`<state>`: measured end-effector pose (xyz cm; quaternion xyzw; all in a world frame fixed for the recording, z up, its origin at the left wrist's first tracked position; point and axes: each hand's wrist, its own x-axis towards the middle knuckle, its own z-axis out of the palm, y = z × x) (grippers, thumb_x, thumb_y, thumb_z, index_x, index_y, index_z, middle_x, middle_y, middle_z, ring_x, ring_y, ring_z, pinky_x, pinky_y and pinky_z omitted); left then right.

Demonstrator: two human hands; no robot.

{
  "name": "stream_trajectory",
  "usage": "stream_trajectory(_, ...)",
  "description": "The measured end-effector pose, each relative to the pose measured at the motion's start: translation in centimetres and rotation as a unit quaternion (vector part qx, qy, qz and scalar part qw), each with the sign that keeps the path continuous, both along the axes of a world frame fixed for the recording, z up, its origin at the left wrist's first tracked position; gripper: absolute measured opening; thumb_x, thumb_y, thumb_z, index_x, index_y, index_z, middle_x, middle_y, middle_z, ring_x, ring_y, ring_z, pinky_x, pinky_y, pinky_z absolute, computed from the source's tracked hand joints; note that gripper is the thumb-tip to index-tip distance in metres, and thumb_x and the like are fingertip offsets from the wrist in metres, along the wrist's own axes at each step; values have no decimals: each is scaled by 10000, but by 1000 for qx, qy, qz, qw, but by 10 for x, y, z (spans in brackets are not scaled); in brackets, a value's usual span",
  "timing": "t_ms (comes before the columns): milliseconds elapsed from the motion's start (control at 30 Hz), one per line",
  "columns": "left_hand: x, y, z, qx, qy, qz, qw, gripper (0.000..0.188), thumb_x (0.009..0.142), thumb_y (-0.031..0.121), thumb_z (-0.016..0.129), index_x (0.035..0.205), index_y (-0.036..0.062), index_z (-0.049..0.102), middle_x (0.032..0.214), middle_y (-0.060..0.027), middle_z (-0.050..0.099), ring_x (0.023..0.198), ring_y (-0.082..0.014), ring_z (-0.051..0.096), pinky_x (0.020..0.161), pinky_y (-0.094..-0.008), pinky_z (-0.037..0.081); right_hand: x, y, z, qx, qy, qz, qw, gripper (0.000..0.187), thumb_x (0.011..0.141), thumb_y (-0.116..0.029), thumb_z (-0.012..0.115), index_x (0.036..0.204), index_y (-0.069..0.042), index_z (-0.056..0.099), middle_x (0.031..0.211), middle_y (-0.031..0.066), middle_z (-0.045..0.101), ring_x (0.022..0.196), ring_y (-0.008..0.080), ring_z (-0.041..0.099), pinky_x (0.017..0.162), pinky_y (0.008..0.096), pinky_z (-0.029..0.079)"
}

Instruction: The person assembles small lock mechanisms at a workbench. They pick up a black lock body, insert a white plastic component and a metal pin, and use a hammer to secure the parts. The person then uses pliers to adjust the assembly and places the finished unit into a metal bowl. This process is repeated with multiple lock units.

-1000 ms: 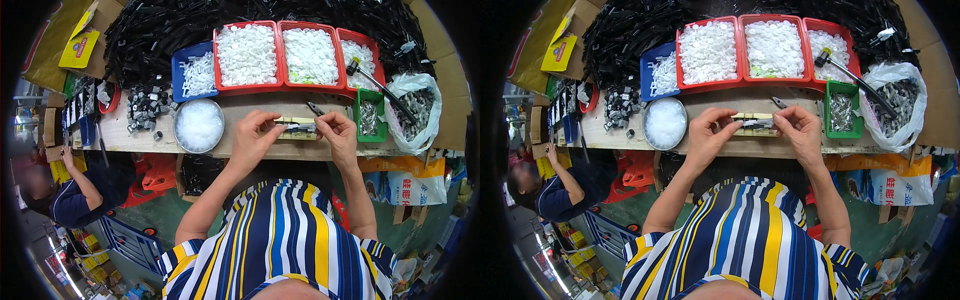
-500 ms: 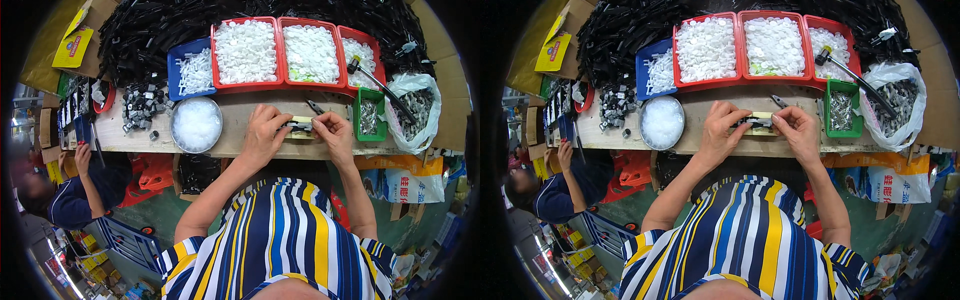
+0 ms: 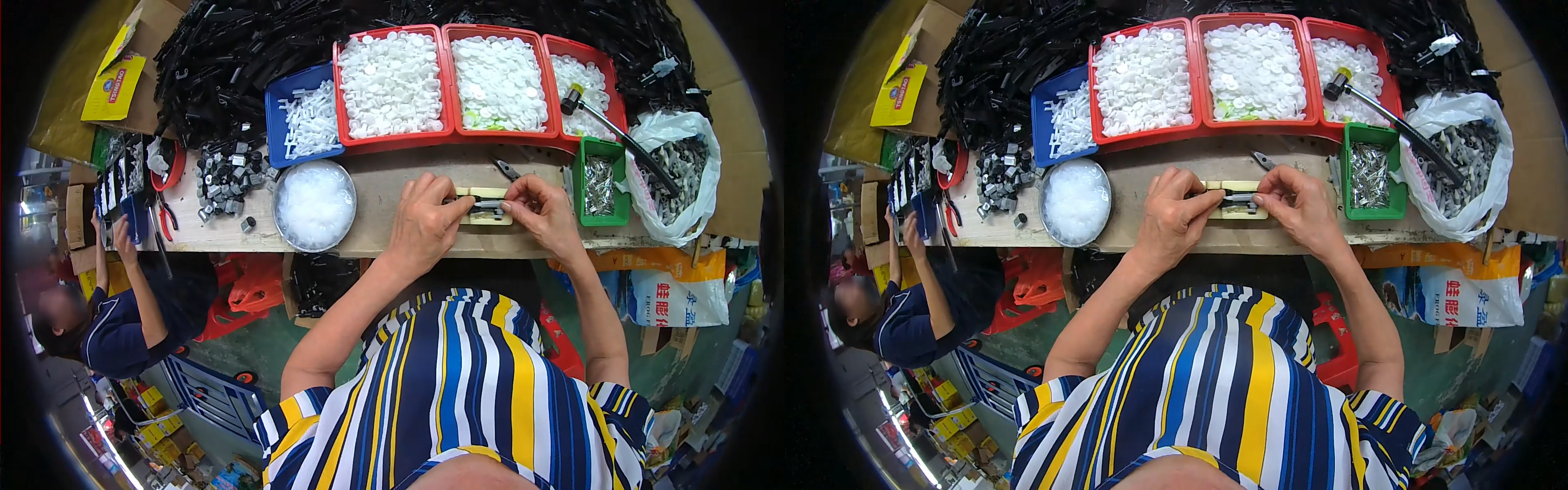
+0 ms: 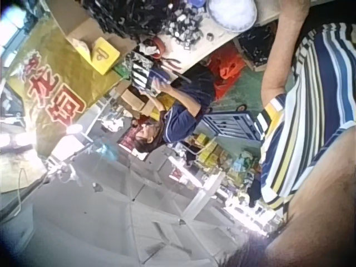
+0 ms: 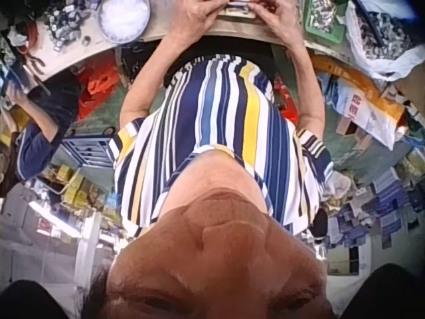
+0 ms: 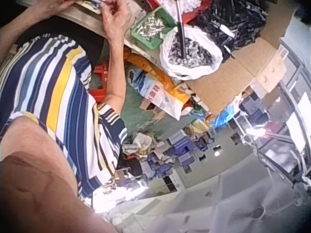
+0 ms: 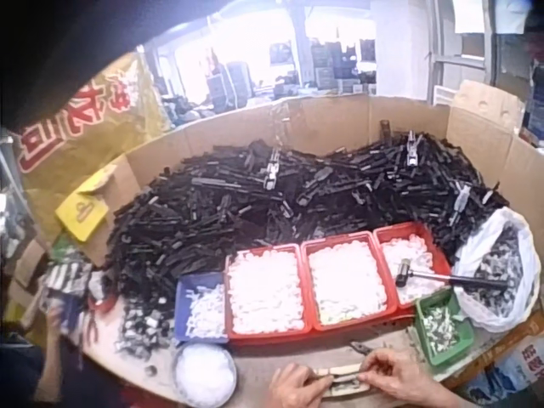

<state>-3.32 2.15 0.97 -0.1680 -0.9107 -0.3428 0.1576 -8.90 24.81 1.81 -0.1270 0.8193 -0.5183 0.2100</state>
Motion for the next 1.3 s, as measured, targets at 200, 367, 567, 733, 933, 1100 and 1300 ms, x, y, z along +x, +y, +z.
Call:
stream_trajectory(200,3,-1,0,-32,17,-9,999,287,713,-2,706,984,82,743,826,-64,564,811,-251,550,709,-382,416,1,-1,5,55,196,76,976,175,859,-105,735,899,0,601,754,109,610,674,248,602,625,360,457)
stream_trajectory(367,5,-1,-1,-30,30,-16,999,330,700,-14,693,1014,80,727,852,-68,559,835,-256,551,724,-385,424,-16,1,14,68,217,136,964,215,836,-136,758,909,-9,601,804,124,616,714,296,619,644,390,468)
stream_trajectory(567,8,-1,-5,-30,23,-20,999,293,752,32,646,1040,27,700,926,-85,559,917,-262,547,767,-386,431,-100,-27,53,67,356,134,923,150,851,-119,731,926,-18,649,870,133,626,762,291,645,681,382,504)
stream_trajectory(733,10,2,-1,-8,9,-9,1000,309,750,27,715,1058,54,703,901,-91,582,908,-277,568,766,-396,435,-233,-37,53,156,507,-15,848,169,876,-114,689,1028,-43,671,958,144,640,888,347,669,763,427,530)
stream_trajectory(933,10,2,0,1,-3,-6,1000,272,778,43,733,1048,45,706,914,-98,590,933,-284,572,785,-399,438,-320,-43,53,346,569,-58,744,342,872,-163,713,1202,-120,634,1058,119,596,1038,321,610,826,414,533)
stream_trajectory(1100,9,0,6,22,-18,-7,1000,277,773,41,755,1047,37,711,941,-108,607,901,-292,584,772,-405,454,-305,-50,69,337,575,-15,745,252,817,-143,723,1036,-51,639,1099,153,596,1123,339,570,831,444,526)
stream_trajectory(1300,-1,-14,25,121,6,69,990,378,781,30,765,1153,22,699,1081,-150,649,1005,-291,620,853,-367,495,-194,-52,81,151,565,153,797,181,927,-84,616,1074,18,589,991,174,620,922,383,615,792,440,500)
